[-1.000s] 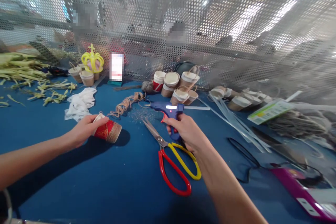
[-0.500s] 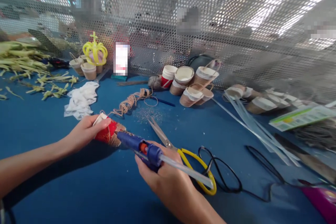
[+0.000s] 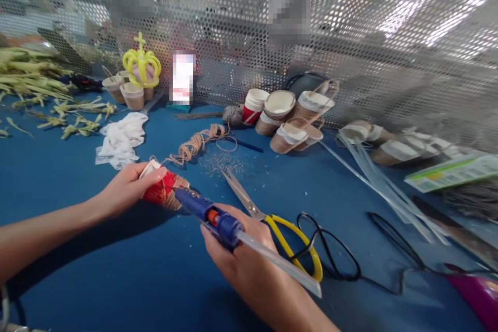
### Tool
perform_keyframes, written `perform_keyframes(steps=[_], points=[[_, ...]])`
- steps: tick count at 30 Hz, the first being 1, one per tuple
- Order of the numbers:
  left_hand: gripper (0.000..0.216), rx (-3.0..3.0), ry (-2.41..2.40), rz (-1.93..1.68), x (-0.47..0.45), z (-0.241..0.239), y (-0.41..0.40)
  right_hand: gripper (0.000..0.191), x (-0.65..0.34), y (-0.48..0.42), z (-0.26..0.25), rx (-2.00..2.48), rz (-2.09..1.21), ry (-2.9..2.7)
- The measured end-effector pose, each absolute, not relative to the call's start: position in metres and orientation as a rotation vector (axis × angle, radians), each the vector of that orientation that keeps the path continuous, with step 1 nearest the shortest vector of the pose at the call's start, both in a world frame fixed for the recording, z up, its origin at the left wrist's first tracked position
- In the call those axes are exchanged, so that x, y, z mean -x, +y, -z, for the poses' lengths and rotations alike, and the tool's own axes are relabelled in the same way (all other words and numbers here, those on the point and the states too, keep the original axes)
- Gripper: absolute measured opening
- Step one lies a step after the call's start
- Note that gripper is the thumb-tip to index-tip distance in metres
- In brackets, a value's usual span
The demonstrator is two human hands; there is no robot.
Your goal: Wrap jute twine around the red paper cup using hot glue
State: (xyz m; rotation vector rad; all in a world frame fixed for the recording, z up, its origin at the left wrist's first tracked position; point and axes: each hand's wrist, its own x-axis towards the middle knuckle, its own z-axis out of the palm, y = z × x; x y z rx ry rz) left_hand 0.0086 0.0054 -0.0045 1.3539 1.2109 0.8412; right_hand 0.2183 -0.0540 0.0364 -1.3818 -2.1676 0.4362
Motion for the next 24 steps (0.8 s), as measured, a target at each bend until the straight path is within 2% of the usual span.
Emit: perform_keyframes(steps=[24], points=[[0.034, -1.425, 1.260, -0.857, -0.009, 0.005, 0.006, 0.011, -0.225, -0.060, -0.019, 1.343, -0.466, -2.193]])
